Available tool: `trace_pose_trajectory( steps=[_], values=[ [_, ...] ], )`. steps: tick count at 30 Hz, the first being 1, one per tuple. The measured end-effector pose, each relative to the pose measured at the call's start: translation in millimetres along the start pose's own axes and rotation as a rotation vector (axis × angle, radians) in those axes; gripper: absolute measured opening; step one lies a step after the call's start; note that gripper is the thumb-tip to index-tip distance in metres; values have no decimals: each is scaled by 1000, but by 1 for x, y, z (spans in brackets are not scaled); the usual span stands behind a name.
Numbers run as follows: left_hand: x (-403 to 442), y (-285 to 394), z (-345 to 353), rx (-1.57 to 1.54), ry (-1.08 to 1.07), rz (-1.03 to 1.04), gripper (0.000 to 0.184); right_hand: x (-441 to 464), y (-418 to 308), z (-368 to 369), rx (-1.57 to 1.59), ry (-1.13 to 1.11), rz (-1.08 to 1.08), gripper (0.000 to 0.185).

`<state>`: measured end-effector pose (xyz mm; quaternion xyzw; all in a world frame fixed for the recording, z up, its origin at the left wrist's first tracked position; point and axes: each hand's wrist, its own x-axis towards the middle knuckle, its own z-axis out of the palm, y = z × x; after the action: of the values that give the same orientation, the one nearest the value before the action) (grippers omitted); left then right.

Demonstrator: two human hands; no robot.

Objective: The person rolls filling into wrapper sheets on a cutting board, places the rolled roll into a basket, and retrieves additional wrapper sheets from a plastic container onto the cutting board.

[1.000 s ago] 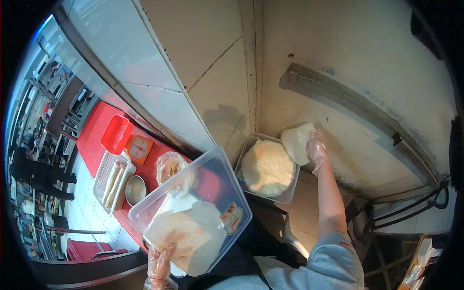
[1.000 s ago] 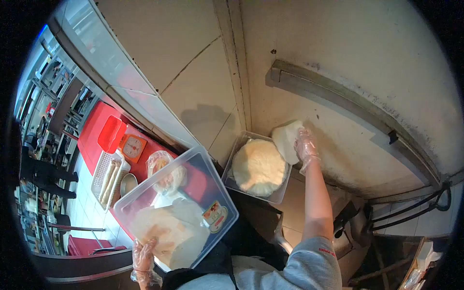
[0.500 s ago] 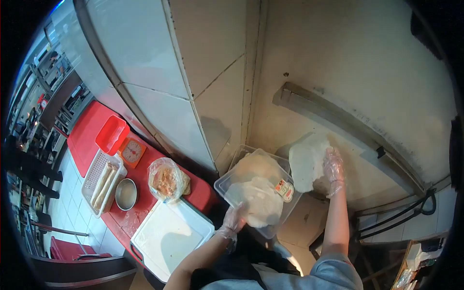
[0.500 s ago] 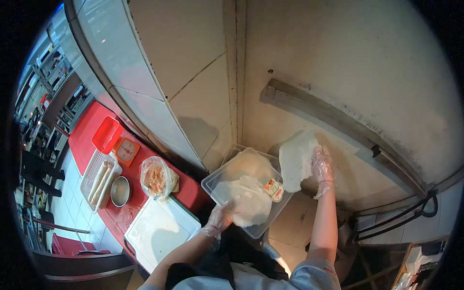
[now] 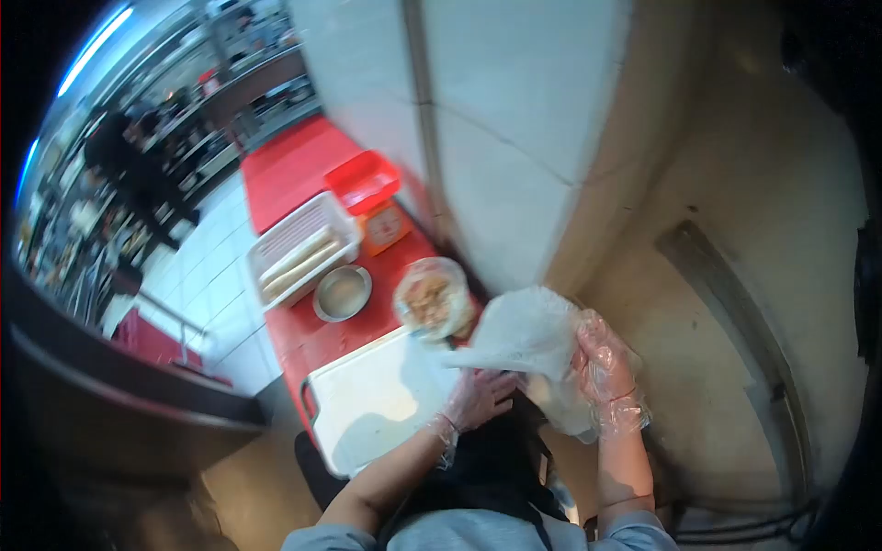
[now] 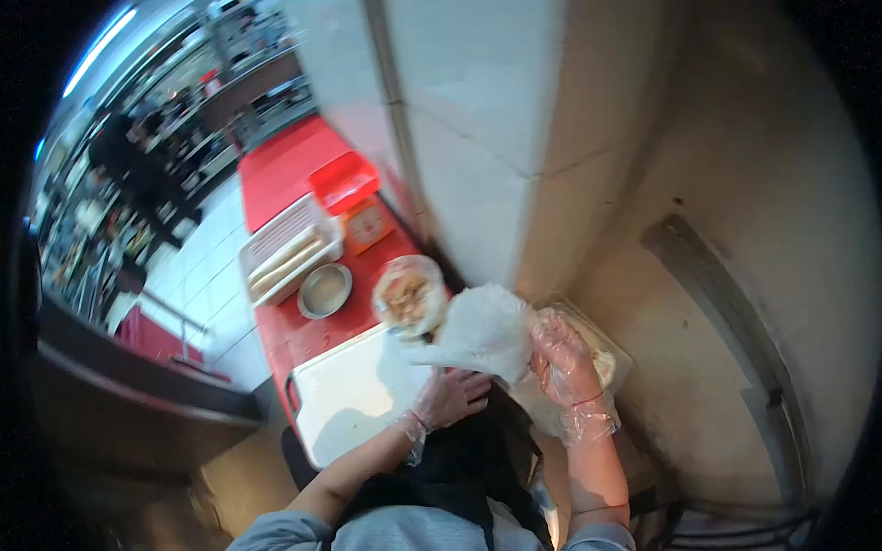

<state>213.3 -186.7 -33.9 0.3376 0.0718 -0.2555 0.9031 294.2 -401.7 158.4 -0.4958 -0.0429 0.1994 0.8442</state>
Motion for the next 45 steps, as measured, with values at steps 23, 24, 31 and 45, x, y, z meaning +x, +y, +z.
trace_pose_trajectory(
  steps=[23,24,31,45],
  values=[
    [-238,72,-101,646,1090,382,60,22,195,97,-1128,-143,-751,36],
    [-235,69,-110,649,1079,413,56,20,187,112,-1300,-191,-914,34],
    [-225,64,-129,1048,1169,304,27,20,281,163,-1262,-934,-888,32],
    [-203,49,-143,1033,1302,499,28,60,331,125,-1485,-1141,-1061,40]
  ],
)
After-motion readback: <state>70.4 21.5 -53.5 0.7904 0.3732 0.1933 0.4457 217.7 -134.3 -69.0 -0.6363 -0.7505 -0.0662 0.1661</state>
